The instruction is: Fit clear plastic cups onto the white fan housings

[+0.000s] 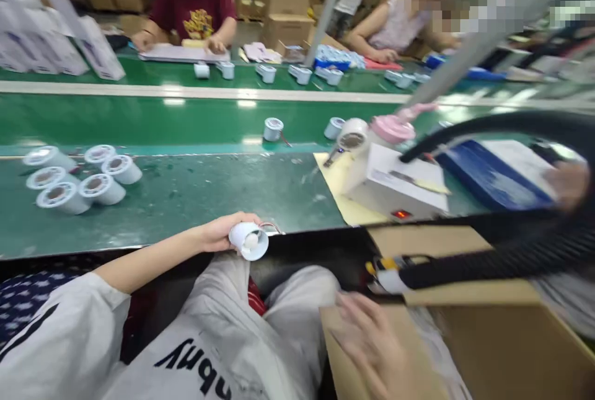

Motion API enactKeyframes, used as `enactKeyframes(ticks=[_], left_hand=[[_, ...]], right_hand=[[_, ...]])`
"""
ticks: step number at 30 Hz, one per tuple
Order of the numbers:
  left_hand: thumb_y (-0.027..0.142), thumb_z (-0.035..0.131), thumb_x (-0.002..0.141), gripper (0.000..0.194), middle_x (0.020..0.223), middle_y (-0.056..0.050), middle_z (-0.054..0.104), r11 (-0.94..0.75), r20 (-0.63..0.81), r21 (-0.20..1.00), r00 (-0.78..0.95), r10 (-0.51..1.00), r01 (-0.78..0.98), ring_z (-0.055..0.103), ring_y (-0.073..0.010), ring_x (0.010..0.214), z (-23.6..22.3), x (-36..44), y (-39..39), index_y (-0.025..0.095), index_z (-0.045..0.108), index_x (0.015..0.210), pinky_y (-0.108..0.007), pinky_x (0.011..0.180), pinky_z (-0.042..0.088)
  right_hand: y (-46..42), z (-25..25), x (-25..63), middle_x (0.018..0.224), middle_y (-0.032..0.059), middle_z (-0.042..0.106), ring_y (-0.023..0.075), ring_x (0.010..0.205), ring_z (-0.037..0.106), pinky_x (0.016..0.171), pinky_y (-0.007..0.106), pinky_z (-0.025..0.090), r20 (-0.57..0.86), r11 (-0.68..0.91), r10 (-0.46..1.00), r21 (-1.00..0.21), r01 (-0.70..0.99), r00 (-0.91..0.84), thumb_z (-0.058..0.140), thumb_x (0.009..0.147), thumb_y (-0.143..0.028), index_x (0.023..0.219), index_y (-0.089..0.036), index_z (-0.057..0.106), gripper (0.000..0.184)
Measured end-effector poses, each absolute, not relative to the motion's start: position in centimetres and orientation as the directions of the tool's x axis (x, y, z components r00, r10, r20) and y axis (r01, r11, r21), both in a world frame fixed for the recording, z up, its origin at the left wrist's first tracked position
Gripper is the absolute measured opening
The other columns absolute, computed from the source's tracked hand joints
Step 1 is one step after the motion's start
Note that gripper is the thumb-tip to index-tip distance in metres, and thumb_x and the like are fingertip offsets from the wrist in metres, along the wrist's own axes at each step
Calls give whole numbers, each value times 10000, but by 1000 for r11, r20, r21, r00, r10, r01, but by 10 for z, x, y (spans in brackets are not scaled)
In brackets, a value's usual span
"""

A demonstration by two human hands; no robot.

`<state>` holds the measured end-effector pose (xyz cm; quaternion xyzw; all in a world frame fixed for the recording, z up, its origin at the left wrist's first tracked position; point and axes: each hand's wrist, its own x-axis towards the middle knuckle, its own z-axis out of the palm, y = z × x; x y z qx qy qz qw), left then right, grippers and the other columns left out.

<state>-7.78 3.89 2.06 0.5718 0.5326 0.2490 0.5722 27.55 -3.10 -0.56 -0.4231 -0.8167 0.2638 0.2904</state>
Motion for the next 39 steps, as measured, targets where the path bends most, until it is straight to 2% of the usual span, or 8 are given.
enactKeyframes(ticks=[4, 10, 16, 21, 25, 28, 34, 39], left_hand=[[420, 606, 863, 306, 896, -69, 729, 166, -299, 948, 582, 756, 270, 653, -188, 752, 13, -31, 29, 161, 739, 956, -303, 691, 546], [347, 709, 891, 234, 1049, -68, 676, -212, -59, 906, 605, 794, 367, 646, -219, 962, 18, -22, 15, 207, 765, 1070, -357, 907, 498], [581, 954, 615, 643, 1050, -66, 639, -220, 42, 934, 525, 850, 280, 647, -234, 953, -4, -20, 10, 232, 793, 1131, -394, 910, 558], [520, 957, 647, 694, 1360, -140, 643, -272, 73, 928, 589, 805, 256, 623, -331, 1265, -15, -22, 12, 269, 758, 1263, -512, 1131, 489], [372, 917, 729, 722, 1378, -142, 691, -173, -13, 964, 690, 724, 200, 653, -315, 1265, -9, -24, 11, 260, 666, 1397, -464, 1074, 537], [302, 890, 744, 703, 1357, -140, 696, -35, -96, 983, 673, 734, 180, 692, -280, 1171, -4, -23, 7, 231, 649, 1400, -394, 969, 583], [378, 917, 731, 758, 1226, -107, 688, 360, -266, 933, 632, 728, -21, 708, -221, 1023, -11, -21, -5, 226, 595, 1401, -365, 880, 596], [384, 941, 705, 860, 1265, -115, 693, 325, -270, 945, 649, 711, 37, 710, -226, 1014, -6, -23, -7, 249, 566, 1467, -353, 860, 586]], right_hand=[[-37, -3, 233, 1381, 157, 598, 368, 1221, 662, 948, 523, 642, 318, 565, 822, -548, 617, -472, 649, 997, -362, 1473, -336, 618, 478], [-21, -11, 211, 1357, 142, 603, 358, 1249, 624, 996, 529, 588, 133, 394, 874, -756, 523, -467, 805, 869, -244, 865, -233, 742, 64], [-31, -5, 216, 1133, 105, 661, 266, 1023, 672, 897, 407, 571, 71, 159, 958, -938, 308, -278, 609, 1010, -399, 728, -219, 703, 348], [-27, -4, 218, 1103, 97, 686, 278, 1072, 686, 918, 400, 575, -57, -24, 975, -988, 151, -216, 757, 899, -542, 619, -225, 706, 426], [-24, -9, 221, 1047, 94, 736, 310, 1116, 719, 972, 456, 594, -189, -206, 959, -977, -61, -212, 839, 782, -661, 535, -223, 655, 536], [-26, -12, 223, 1124, 101, 777, 331, 1152, 732, 993, 506, 609, -158, -186, 961, -976, -109, -227, 861, 752, -677, 617, -242, 723, 476], [-39, -10, 226, 1413, 82, 712, 318, 1288, 690, 1122, 497, 557, 215, 298, 915, -930, 214, -341, 897, 831, -324, 1182, -329, 802, 363], [-42, -7, 231, 1404, 90, 719, 317, 1284, 696, 1109, 489, 572, 175, 269, 911, -938, 218, -373, 883, 851, -352, 1208, -302, 746, 385]])
